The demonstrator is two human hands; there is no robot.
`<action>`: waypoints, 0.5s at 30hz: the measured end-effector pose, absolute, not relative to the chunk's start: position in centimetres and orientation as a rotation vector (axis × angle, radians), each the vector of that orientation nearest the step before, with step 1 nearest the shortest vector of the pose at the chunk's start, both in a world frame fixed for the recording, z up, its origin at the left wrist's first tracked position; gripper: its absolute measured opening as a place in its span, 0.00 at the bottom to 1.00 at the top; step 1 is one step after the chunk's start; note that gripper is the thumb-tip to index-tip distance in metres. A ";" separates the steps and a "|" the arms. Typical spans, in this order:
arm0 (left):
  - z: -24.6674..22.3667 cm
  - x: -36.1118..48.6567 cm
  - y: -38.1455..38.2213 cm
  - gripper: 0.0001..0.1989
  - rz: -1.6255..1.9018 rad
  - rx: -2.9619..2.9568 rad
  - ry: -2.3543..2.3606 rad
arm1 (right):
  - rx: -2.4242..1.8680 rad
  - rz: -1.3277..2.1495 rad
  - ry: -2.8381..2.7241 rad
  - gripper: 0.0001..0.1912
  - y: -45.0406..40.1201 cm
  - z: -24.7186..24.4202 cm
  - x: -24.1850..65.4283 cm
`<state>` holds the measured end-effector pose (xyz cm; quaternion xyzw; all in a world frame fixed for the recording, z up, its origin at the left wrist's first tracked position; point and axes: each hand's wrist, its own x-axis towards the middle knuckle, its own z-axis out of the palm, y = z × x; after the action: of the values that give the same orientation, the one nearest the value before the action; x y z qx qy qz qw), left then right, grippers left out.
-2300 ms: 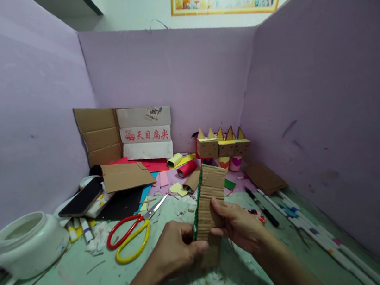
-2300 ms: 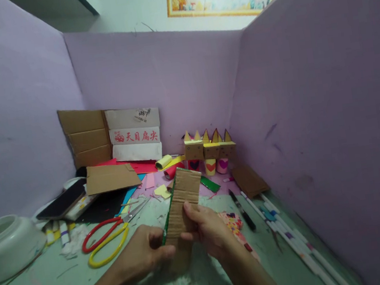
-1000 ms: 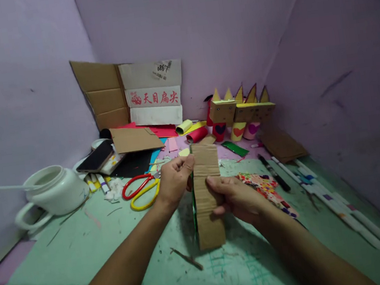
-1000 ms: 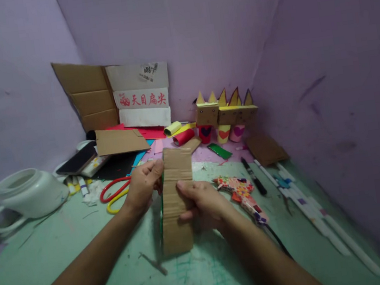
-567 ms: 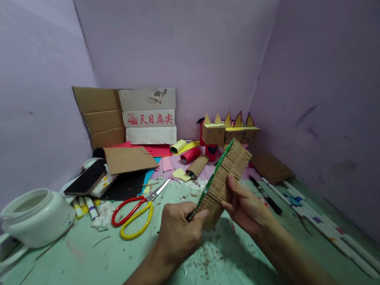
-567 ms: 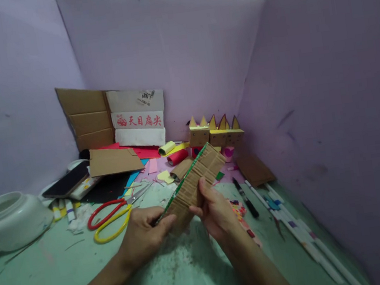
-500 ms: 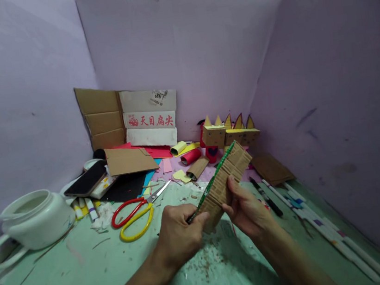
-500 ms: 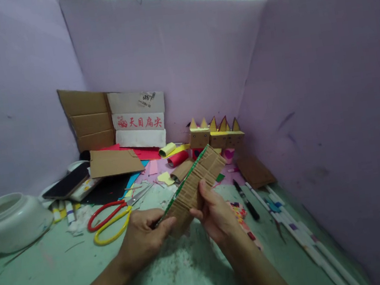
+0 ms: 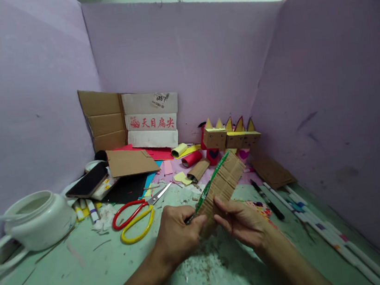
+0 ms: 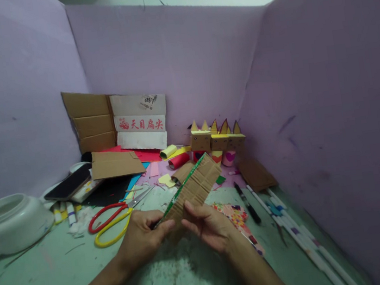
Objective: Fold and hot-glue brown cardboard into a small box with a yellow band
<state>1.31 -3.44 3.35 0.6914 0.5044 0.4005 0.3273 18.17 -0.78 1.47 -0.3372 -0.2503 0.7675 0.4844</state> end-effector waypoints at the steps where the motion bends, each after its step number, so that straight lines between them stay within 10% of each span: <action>1: 3.3 1.2 -3.4 0.16 1.036 1.811 1.318 | -0.836 1.877 -0.589 0.11 -0.8 1.5 18.2; 15: 3.8 0.7 -2.9 0.10 0.830 1.911 1.343 | -0.823 1.692 -0.438 0.17 -1.1 1.9 17.1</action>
<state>0.67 -2.88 3.79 0.7292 0.5121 0.3166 0.3253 17.10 -1.08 1.94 -0.3506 -0.1866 0.7204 0.5685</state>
